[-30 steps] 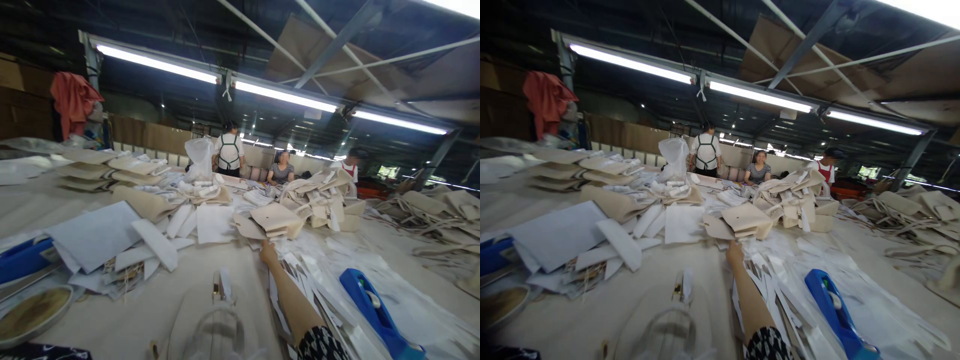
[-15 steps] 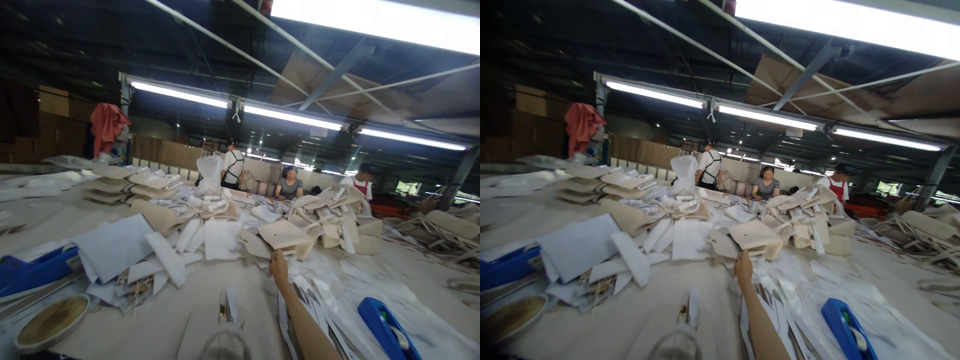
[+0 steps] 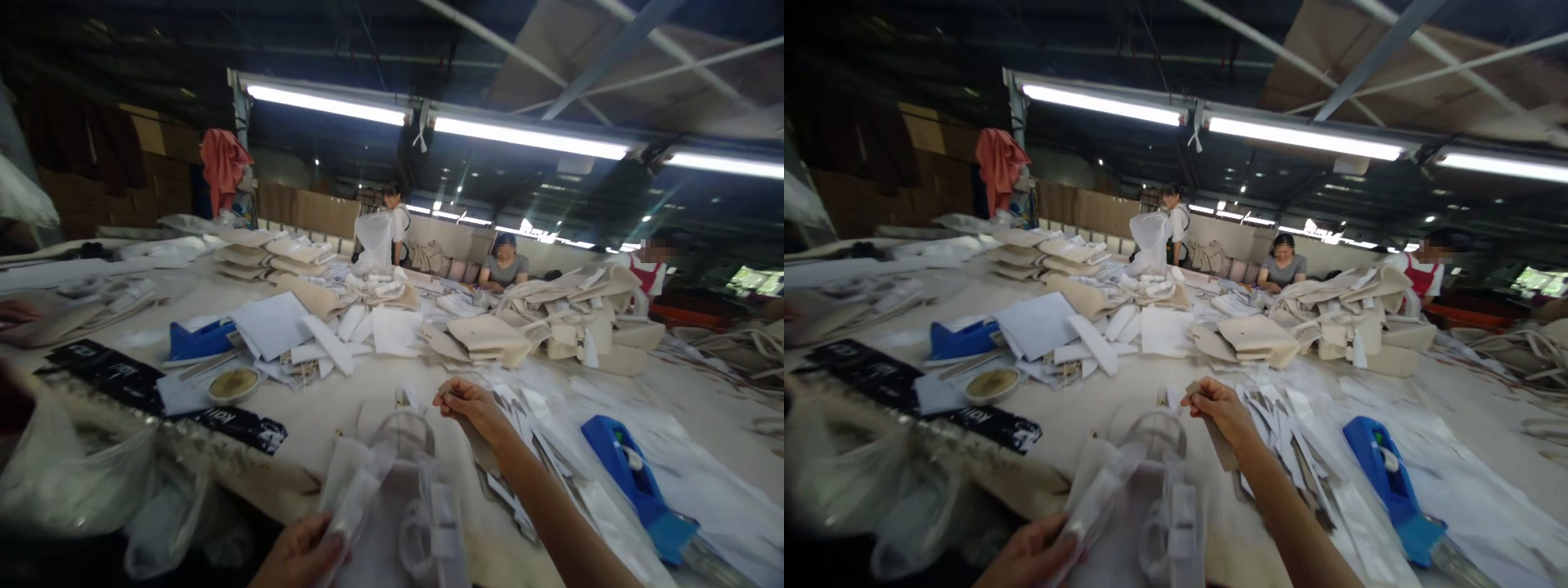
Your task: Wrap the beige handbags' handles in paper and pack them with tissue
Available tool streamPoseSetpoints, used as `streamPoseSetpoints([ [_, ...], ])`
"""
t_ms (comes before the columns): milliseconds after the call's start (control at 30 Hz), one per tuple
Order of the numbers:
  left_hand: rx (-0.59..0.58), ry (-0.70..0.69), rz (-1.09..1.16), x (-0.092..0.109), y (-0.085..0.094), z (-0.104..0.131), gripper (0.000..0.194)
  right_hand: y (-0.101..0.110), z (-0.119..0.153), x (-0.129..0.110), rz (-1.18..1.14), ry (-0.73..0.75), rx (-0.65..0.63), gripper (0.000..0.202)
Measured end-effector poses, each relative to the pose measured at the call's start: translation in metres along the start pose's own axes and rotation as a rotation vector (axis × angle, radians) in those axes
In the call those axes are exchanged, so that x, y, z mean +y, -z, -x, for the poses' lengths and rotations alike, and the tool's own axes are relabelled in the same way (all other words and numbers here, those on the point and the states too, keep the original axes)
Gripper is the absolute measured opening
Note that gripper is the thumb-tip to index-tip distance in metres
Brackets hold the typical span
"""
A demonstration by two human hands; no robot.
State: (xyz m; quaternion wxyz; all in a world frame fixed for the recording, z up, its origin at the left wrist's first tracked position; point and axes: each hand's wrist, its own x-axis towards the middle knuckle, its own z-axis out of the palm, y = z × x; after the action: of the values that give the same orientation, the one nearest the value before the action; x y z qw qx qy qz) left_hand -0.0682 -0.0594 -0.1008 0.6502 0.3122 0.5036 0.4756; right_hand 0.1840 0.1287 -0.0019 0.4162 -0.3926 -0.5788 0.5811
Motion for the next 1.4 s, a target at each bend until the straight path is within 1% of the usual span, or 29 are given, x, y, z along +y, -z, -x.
streamPoseSetpoints([
  [67,-0.114,-0.034,0.017,-0.005,0.003,0.0,0.048,-0.029,0.042,-0.001,0.045,-0.049,-0.108,0.024],
  [100,-0.142,-0.041,0.017,-0.007,0.005,0.001,0.046,-0.042,0.061,0.001,0.081,-0.088,-0.142,0.02],
  [200,-0.167,-0.034,0.031,-0.005,0.006,0.005,0.04,-0.078,0.109,0.017,0.2,-0.263,-0.181,0.016],
  [267,-0.18,-0.027,0.041,-0.002,0.006,0.006,0.038,-0.095,0.129,0.034,0.266,-0.364,-0.176,0.013],
  [333,-0.183,-0.021,0.049,0.0,0.005,0.006,0.037,-0.107,0.138,0.052,0.321,-0.413,-0.15,0.015],
  [400,-0.18,-0.019,0.062,0.0,0.005,0.005,0.037,-0.115,0.138,0.067,0.361,-0.426,-0.113,0.018],
  [533,-0.179,-0.042,0.093,-0.004,0.007,0.003,0.039,-0.125,0.126,0.087,0.359,-0.403,-0.067,0.016],
  [633,-0.172,-0.071,0.117,-0.006,0.009,0.002,0.045,-0.133,0.116,0.097,0.328,-0.481,-0.042,0.015],
  [700,-0.168,-0.08,0.138,-0.006,0.01,0.003,0.052,-0.139,0.109,0.101,0.239,-0.51,-0.02,0.017],
  [800,-0.174,-0.066,0.179,-0.005,0.014,0.002,0.061,-0.146,0.097,0.108,0.041,-0.434,0.009,0.023],
  [867,-0.211,-0.054,0.205,-0.004,0.016,0.002,0.061,-0.149,0.09,0.111,-0.019,-0.415,0.008,0.03],
  [933,-0.264,-0.044,0.218,-0.003,0.017,0.002,0.055,-0.15,0.085,0.111,-0.028,-0.428,-0.03,0.037],
  [1000,-0.285,-0.043,0.227,-0.002,0.017,0.002,0.046,-0.147,0.084,0.109,-0.022,-0.442,-0.072,0.041],
  [1067,-0.255,-0.046,0.23,-0.003,0.016,0.003,0.041,-0.142,0.089,0.102,-0.001,-0.485,-0.112,0.042],
  [1100,-0.232,-0.049,0.233,-0.003,0.015,0.004,0.04,-0.139,0.093,0.099,0.013,-0.53,-0.13,0.041],
  [1200,-0.184,-0.041,0.251,-0.004,0.014,0.005,0.04,-0.128,0.107,0.089,0.04,-0.691,-0.223,0.03],
  [1233,-0.179,-0.037,0.263,-0.005,0.013,0.005,0.041,-0.126,0.112,0.086,0.045,-0.714,-0.243,0.027],
  [1300,-0.183,-0.028,0.292,-0.006,0.013,0.005,0.043,-0.125,0.116,0.085,0.068,-0.683,-0.248,0.028],
  [1400,-0.217,-0.03,0.316,-0.004,0.016,0.004,0.052,-0.131,0.113,0.09,0.097,-0.592,-0.207,0.031],
])
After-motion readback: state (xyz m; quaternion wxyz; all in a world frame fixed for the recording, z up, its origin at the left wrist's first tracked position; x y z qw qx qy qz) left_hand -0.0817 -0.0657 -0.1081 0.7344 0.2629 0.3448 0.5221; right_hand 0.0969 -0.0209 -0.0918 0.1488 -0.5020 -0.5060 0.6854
